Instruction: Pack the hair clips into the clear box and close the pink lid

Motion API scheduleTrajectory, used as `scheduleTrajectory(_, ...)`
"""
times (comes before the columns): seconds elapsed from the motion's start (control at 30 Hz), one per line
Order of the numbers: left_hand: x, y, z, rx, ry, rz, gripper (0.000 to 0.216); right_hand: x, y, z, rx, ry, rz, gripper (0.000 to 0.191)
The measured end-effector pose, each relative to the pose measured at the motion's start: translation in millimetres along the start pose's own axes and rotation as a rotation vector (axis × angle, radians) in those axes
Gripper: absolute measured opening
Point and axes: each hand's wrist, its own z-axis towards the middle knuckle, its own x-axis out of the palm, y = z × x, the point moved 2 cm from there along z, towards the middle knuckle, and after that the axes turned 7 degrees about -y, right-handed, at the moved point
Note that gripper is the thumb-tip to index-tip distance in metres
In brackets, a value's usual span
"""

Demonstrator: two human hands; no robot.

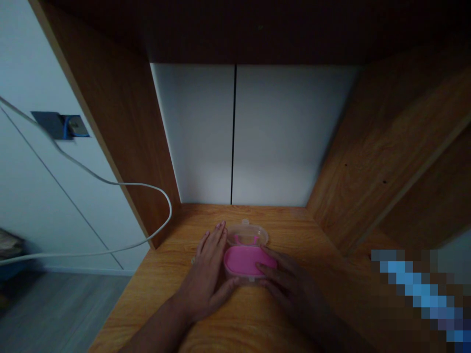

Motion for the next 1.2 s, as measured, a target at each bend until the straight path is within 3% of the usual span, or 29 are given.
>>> scheduleTrajectory(0.07,-14,20,1,-0.062,-0.059,-0.011,0.062,-1,-2,0,0.045,0.023,0.016,0.038)
scheduleTrajectory(0.17,-33,53,-2,-0.124,0.066,-0.011,0.025,-3,-6,1,0.087,0.059,0.069,0.045)
scheduleTrajectory(0.23,-42,70,-6,-0.138,0.159,-0.047,0.021,-3,-7,2,0.095,0.084,0.086,0.043)
scheduleTrajectory(0.33,-50,83,-10,-0.187,0.194,-0.123,0.015,-2,-7,3,0.092,0.1,0.092,0.04)
scheduleTrajectory(0.47,-49,81,-10,-0.177,0.228,-0.207,0.011,-2,-5,3,0.059,0.081,0.097,0.042)
scheduleTrajectory(0.83,-41,83,-12,-0.211,0.161,-0.378,0.007,-3,-8,0,0.006,0.055,0.027,0.047)
scheduleTrajectory(1.2,-42,86,-14,-0.463,0.186,-0.493,0.015,-8,-6,2,-0.002,0.027,0.062,0.049)
